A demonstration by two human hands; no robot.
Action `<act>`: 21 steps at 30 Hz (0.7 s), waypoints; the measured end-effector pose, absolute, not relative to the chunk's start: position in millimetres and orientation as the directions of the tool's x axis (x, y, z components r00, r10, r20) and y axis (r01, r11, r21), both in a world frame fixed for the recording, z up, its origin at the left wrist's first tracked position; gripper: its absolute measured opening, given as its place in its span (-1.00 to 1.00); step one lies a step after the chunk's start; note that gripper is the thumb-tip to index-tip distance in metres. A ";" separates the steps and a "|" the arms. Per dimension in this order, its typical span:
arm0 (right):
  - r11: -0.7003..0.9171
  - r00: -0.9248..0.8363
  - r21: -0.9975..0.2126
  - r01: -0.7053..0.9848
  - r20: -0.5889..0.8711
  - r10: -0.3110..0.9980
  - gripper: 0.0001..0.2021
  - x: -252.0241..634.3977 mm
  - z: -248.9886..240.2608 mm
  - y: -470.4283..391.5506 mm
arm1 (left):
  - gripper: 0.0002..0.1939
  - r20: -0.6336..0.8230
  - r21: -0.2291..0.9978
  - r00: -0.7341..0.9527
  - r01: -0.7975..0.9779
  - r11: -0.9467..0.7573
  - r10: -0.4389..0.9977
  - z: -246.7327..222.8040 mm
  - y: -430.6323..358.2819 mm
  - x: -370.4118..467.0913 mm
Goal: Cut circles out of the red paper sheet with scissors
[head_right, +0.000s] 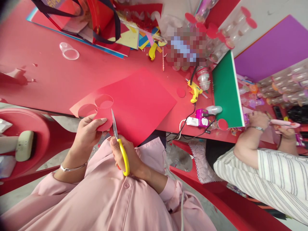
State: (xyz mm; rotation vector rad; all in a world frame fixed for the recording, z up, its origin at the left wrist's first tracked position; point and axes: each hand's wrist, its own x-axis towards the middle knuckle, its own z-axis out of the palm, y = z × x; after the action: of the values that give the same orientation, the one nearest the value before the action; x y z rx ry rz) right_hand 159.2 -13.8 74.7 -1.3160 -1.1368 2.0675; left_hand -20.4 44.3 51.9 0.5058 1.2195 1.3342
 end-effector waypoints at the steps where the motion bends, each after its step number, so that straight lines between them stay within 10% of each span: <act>1: -0.565 -0.455 -0.822 0.065 -0.529 0.717 -0.53 159.2 74.5 -13.8 | -0.77 -0.371 0.859 -0.207 -0.447 0.250 0.905 51.6 44.2 -21.1; 21: -0.532 -0.467 -0.834 0.148 -0.533 0.706 -0.41 161.1 76.5 -7.0 | -0.76 -0.452 0.838 -0.252 -0.449 0.310 0.856 50.7 41.1 -23.5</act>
State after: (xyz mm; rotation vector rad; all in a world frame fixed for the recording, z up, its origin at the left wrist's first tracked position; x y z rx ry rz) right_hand 161.1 -7.0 76.5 -1.3481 -1.2493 2.0566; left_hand -23.5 41.1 50.7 0.4235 1.3072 1.3036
